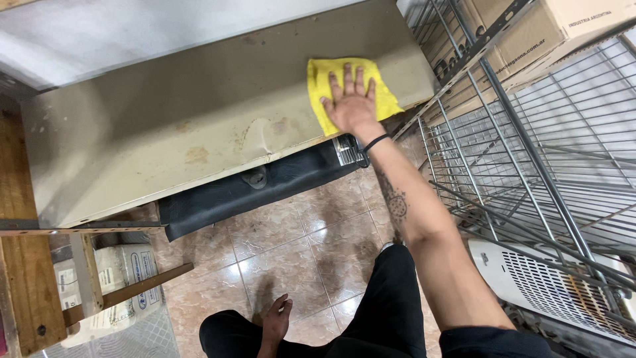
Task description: The person wipes a metal shelf with a yellow cloth, then moves a blue and yellow spray bottle and several white plastic jugs onto the shelf. They also place multiple black plastic pots onto the shelf one by one.
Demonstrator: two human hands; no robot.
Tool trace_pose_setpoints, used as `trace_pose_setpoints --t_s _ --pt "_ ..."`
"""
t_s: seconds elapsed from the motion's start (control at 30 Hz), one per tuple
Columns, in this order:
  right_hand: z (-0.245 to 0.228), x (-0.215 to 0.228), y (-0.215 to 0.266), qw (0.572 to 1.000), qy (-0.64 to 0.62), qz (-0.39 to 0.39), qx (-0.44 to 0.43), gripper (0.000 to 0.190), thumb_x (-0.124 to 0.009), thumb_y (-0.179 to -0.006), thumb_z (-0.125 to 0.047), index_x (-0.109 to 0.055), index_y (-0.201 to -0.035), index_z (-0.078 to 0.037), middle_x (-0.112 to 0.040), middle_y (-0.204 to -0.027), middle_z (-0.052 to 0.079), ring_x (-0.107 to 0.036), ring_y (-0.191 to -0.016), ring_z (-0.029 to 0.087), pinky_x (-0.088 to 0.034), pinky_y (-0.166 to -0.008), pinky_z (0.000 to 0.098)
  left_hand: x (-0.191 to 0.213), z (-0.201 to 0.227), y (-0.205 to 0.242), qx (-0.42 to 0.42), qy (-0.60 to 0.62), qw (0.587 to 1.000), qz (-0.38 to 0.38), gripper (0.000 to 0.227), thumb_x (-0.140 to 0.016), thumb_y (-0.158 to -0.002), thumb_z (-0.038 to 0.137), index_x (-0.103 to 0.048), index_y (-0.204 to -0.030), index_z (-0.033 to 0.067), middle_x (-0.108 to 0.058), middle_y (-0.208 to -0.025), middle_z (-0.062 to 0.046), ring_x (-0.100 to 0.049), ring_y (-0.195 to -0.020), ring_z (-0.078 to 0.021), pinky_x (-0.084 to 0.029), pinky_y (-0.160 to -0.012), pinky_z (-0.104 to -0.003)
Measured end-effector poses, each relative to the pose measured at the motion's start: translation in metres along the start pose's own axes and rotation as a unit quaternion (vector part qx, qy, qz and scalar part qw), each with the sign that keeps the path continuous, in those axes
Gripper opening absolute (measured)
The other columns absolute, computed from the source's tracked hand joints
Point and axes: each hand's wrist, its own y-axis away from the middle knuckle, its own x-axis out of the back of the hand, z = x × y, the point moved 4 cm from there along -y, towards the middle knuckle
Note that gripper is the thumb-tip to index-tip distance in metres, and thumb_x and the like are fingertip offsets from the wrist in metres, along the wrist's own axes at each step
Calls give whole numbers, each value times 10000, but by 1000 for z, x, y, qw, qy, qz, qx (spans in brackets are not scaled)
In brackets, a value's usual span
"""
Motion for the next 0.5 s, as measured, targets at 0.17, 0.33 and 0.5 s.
trace_pose_setpoints --t_s 0.17,0.33,0.5 --pt "-60 -38 59 992 50 -31 107 851 -53 -1220 -696 63 -1965 -302 188 -2040 129 188 -1857 397 64 -1507 656 4 1 1 -23 -12 1000 10 544 -781 -1065 576 -875 -1547 341 -930 -1501 -25 -865 -1398 -163 -593 -1246 -321" --pt "-29 -71 102 983 27 36 181 863 -51 -1201 -740 -86 -1958 -328 26 -2051 78 80 -1865 362 4 -1503 635 6 -3 -3 5 0 1000 5 543 -799 -1055 591 -873 -1552 384 -929 -1484 0 -896 -1298 -166 -584 -1229 -306" --pt "12 -45 82 994 32 12 105 863 -42 -1190 -753 -41 -1954 -350 62 -2052 65 100 -1867 357 4 -1510 641 8 -7 -1 1 -9 1000 2 553 -776 -1059 616 -861 -1561 399 -933 -1483 4 -889 -1318 -175 -578 -1243 -325"
